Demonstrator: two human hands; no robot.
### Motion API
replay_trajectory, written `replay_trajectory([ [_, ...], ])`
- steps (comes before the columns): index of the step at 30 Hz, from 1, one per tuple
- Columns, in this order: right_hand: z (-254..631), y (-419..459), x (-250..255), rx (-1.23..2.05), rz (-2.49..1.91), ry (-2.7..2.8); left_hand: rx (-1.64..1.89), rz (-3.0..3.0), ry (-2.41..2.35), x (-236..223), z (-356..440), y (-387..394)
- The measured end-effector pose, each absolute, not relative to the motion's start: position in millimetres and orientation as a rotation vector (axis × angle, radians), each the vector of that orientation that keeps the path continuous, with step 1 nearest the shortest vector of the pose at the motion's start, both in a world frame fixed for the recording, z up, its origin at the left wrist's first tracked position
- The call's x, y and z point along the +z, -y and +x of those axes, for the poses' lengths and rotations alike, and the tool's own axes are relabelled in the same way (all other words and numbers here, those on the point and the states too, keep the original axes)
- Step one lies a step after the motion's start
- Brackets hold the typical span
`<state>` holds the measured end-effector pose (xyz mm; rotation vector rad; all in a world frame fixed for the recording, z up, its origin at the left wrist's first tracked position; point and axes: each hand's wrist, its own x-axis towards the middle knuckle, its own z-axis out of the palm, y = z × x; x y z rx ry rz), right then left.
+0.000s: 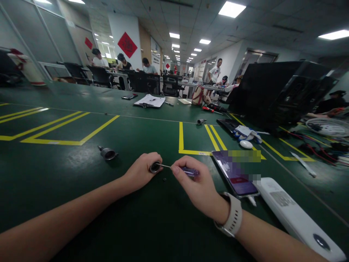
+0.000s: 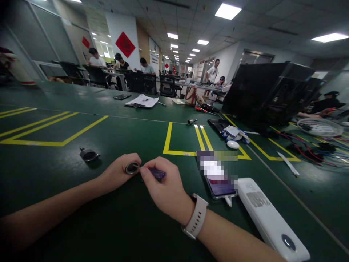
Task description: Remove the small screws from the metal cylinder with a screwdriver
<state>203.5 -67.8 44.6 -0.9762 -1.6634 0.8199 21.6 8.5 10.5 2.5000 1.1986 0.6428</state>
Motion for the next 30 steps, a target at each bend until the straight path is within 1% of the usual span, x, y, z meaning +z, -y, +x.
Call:
replay_trajectory([
  [7,205,61,35,0.693,-0.895,1.873,0.626,2.557,-1.129,15,25,-6],
  [12,207,64,37,0.566,-0.917,1.975,0.609,2.660,-1.080,20,31,-13],
  [15,208,62,37,0.566,-0.974,1.913,0.629,2.716,-1.033,19,34,-19],
  [17,209,59,34,0.656,-1.031,1.778,0.649,2.717,-1.021,16,35,-21],
  [21,211,50,26,1.012,-1.100,1.444,0.635,2.713,-0.981,9,33,-23],
  [27,207,45,21,1.406,-0.929,0.954,0.740,2.682,-0.993,5,30,-24],
  [30,206,45,20,1.532,-0.894,0.775,0.778,2.670,-0.983,5,31,-25],
])
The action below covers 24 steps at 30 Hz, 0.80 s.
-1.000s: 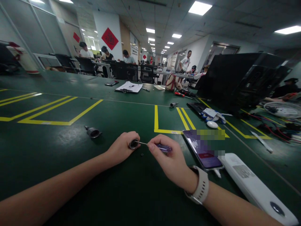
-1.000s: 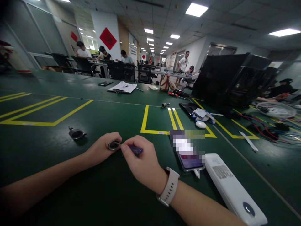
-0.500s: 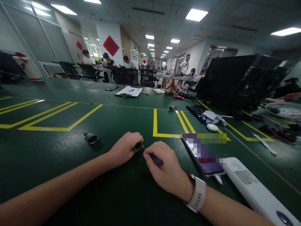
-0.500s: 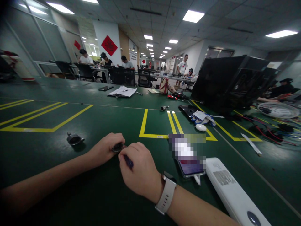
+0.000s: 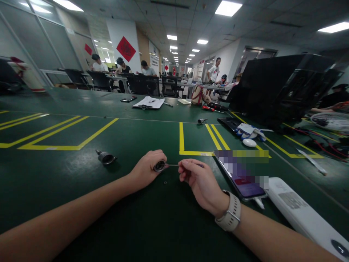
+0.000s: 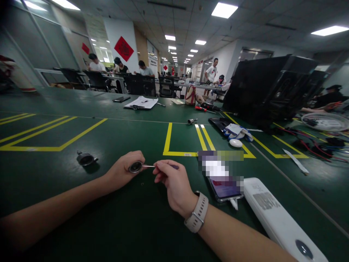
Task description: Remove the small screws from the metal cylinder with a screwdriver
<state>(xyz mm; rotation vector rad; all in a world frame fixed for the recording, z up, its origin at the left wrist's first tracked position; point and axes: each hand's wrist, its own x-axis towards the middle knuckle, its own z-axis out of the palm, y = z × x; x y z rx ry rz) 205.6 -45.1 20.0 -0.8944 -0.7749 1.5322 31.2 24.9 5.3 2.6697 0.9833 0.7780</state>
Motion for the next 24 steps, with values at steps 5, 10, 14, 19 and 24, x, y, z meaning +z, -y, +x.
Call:
replay_trajectory([
  [5,205,50,14,1.356,-0.928,0.966,0.784,2.699,-0.972,5,31,-25],
  [10,205,56,13,1.143,-1.070,1.273,0.798,2.742,-1.016,5,31,-24],
  [14,204,55,14,1.302,-0.957,1.074,0.850,2.728,-1.010,5,31,-24],
  [19,204,49,13,1.531,-0.814,0.791,0.917,2.659,-0.987,4,31,-25],
  [24,206,46,10,1.610,-0.786,0.707,0.924,2.610,-0.992,5,31,-25],
])
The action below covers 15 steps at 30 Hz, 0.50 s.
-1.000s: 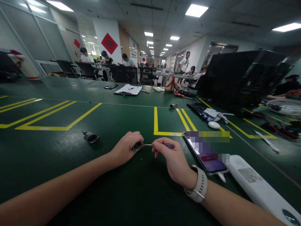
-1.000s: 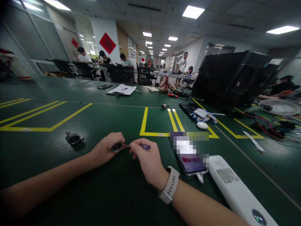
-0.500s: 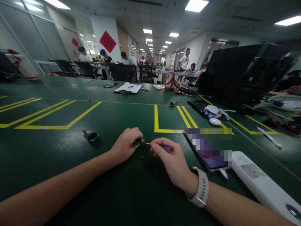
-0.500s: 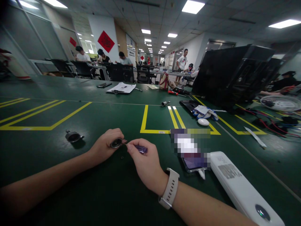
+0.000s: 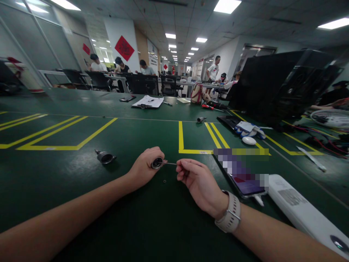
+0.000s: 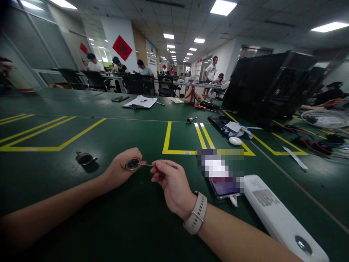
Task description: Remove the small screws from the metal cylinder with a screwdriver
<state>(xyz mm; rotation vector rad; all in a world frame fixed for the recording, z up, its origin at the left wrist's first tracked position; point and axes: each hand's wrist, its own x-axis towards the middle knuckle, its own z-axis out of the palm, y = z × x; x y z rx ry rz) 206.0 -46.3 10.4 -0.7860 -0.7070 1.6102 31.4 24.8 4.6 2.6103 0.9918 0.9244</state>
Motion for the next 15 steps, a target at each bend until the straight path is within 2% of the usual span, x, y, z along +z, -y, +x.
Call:
replay_trajectory([
  [9,205.2,56.7,10.7,1.139,-1.081,1.328,0.829,2.773,-1.042,4.0,30.2,-23.3],
  [15,206.8,50.2,16.5,1.450,-0.918,0.952,0.851,2.736,-1.001,3.6,29.8,-23.5],
])
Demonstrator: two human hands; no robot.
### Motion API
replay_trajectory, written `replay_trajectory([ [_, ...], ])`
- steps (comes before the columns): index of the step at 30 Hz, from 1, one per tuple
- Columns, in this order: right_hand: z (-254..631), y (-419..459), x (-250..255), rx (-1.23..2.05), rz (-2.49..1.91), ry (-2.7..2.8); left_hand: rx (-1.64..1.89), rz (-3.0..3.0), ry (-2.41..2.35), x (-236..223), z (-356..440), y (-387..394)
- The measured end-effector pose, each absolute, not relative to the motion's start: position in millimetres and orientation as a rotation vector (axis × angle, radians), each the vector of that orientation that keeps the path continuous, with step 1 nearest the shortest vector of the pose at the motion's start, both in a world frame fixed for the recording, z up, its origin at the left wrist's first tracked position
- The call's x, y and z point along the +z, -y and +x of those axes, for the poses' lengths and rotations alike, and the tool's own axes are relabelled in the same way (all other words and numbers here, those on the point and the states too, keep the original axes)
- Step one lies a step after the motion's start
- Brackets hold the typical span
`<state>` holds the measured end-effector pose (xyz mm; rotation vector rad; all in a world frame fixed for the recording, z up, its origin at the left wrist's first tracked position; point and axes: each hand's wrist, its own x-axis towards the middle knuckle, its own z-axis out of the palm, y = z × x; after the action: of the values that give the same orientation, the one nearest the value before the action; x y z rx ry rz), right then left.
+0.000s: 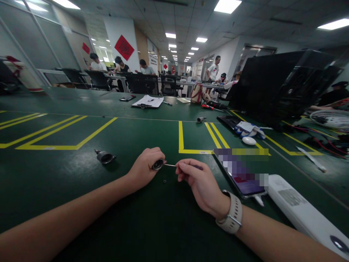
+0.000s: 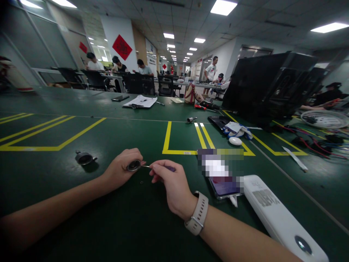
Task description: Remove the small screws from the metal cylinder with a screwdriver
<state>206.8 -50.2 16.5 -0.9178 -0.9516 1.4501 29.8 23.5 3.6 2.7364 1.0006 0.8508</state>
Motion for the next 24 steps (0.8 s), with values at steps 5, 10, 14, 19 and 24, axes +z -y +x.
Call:
replay_trajectory([
  [5,207.5,45.9,15.7,1.631,-0.822,0.700,0.897,2.653,-0.932,4.1,31.5,-24.5],
  [10,206.4,47.4,12.9,1.591,-0.821,0.711,0.880,2.657,-0.944,2.7,31.7,-25.4],
  [14,206.4,49.3,15.2,1.527,-0.849,0.802,0.808,2.713,-0.983,3.3,30.5,-25.0],
  [19,209.6,45.9,12.2,1.569,-0.826,0.751,0.755,2.752,-0.973,4.8,30.4,-24.4],
  [24,210.5,44.0,11.3,1.532,-0.826,0.732,0.751,2.756,-0.986,4.2,31.1,-25.2],
])
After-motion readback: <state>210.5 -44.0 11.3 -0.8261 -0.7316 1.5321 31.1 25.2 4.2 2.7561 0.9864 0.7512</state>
